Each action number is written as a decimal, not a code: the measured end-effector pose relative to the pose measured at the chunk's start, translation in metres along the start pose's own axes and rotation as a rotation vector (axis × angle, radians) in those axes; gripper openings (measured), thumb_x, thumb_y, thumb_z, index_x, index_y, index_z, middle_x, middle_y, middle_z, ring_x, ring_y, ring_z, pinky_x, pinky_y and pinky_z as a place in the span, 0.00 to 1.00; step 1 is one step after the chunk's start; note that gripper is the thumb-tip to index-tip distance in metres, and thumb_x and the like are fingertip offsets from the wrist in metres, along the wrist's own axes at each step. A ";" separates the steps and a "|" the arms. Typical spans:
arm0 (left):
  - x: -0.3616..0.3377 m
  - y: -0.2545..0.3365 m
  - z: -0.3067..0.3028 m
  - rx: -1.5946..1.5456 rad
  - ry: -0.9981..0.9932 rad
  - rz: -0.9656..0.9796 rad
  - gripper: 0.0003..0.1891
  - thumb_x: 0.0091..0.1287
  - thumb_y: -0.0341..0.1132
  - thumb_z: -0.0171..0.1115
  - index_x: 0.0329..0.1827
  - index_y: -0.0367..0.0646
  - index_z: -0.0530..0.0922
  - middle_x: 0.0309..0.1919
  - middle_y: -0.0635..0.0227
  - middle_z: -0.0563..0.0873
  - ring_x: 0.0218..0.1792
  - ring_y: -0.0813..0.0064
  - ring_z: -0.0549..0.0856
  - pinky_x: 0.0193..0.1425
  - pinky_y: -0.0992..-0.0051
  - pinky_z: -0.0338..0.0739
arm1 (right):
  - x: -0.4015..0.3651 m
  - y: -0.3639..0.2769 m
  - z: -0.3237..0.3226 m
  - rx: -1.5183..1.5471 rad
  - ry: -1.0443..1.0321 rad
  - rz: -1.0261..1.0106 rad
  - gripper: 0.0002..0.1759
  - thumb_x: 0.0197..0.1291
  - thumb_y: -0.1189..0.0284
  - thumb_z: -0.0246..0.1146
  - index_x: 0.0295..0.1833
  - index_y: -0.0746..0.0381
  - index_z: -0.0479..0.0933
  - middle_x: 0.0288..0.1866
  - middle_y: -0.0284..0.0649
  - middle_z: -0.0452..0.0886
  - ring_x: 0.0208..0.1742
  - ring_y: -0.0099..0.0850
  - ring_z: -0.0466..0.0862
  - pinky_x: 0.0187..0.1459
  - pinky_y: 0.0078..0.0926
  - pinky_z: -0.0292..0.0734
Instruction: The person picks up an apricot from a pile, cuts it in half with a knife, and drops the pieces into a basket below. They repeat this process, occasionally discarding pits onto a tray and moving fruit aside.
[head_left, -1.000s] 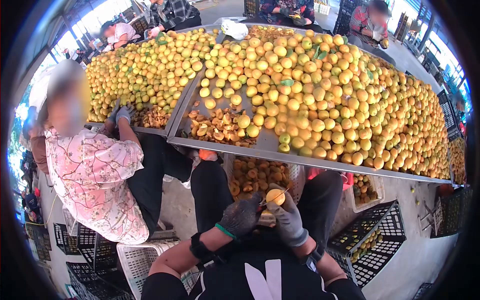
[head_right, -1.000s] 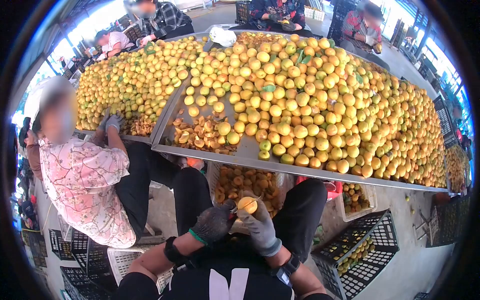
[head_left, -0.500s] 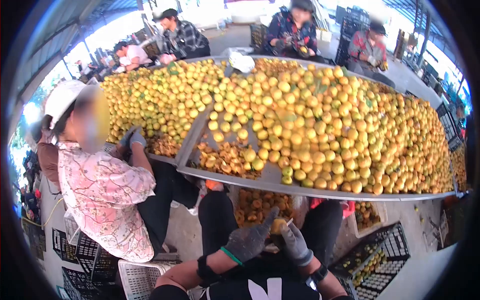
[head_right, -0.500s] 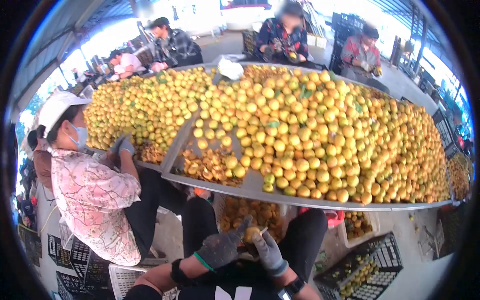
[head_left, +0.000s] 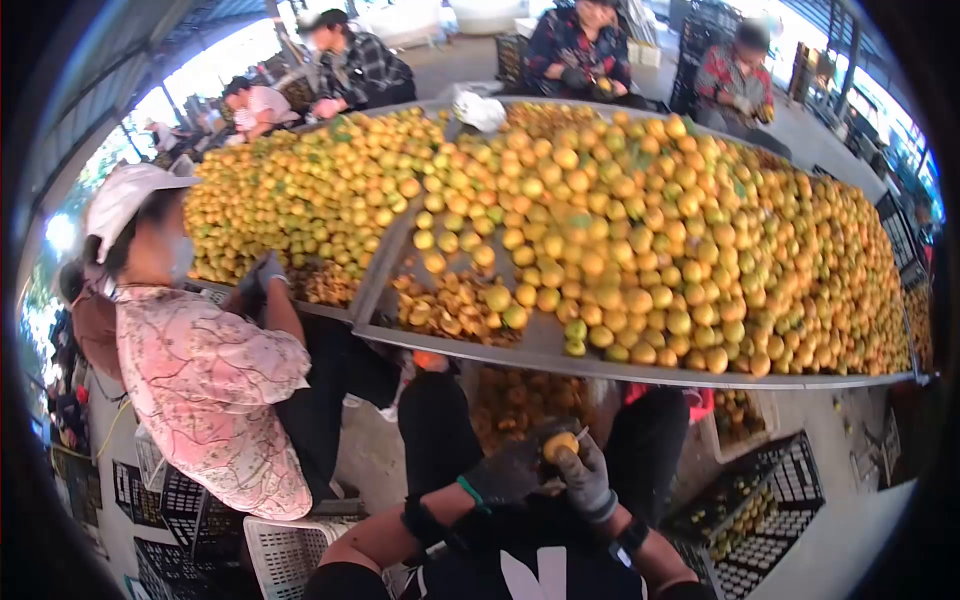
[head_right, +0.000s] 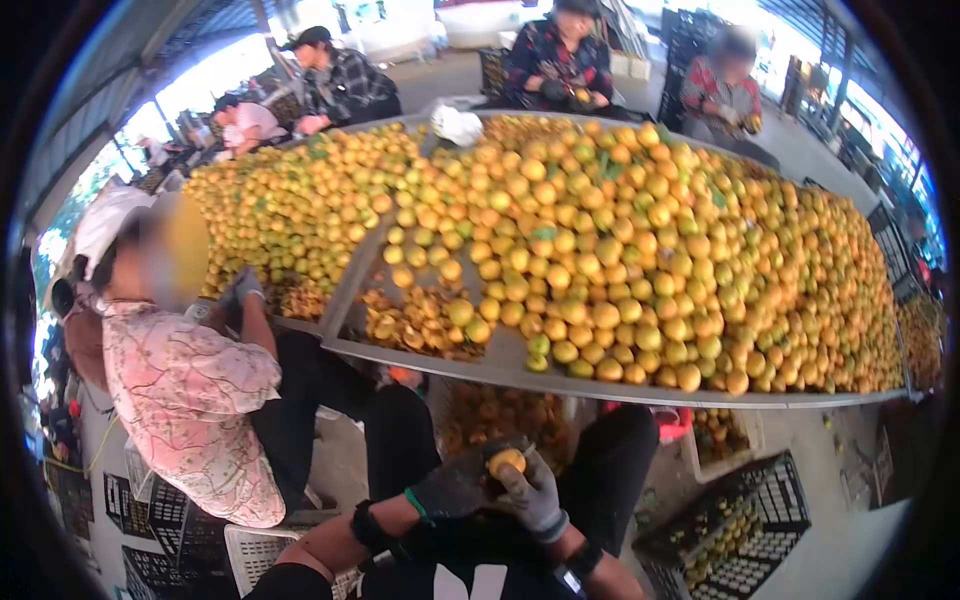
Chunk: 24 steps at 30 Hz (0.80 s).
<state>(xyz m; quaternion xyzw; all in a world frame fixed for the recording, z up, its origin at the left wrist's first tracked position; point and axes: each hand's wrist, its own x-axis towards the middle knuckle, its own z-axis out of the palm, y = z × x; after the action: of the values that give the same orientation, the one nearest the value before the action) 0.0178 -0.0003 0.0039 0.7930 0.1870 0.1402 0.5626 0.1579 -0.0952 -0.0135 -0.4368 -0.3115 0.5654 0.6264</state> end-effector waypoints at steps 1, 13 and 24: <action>0.002 -0.001 0.001 -0.070 0.016 0.017 0.37 0.62 0.34 0.68 0.74 0.46 0.60 0.64 0.56 0.75 0.64 0.60 0.75 0.68 0.66 0.69 | -0.002 0.002 0.000 -0.001 0.030 0.021 0.23 0.68 0.63 0.61 0.63 0.63 0.69 0.51 0.34 0.78 0.52 0.26 0.78 0.56 0.24 0.74; 0.004 -0.011 -0.013 -0.174 -0.039 -0.181 0.43 0.55 0.37 0.77 0.72 0.46 0.60 0.61 0.62 0.76 0.61 0.72 0.76 0.66 0.69 0.72 | 0.006 0.004 -0.026 0.240 0.016 0.372 0.24 0.65 0.71 0.58 0.65 0.66 0.67 0.53 0.39 0.78 0.50 0.25 0.79 0.55 0.18 0.73; 0.012 -0.018 -0.013 -0.362 -0.140 -0.417 0.36 0.61 0.33 0.71 0.71 0.45 0.63 0.55 0.65 0.80 0.48 0.80 0.82 0.51 0.78 0.79 | 0.026 0.065 -0.066 -0.110 0.021 0.328 0.21 0.67 0.67 0.59 0.61 0.68 0.73 0.49 0.36 0.81 0.50 0.24 0.81 0.53 0.19 0.75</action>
<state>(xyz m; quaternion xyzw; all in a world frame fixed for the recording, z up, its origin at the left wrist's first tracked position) 0.0207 0.0215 -0.0085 0.6318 0.2785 -0.0024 0.7234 0.1921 -0.0841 -0.1030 -0.5212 -0.2598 0.6376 0.5043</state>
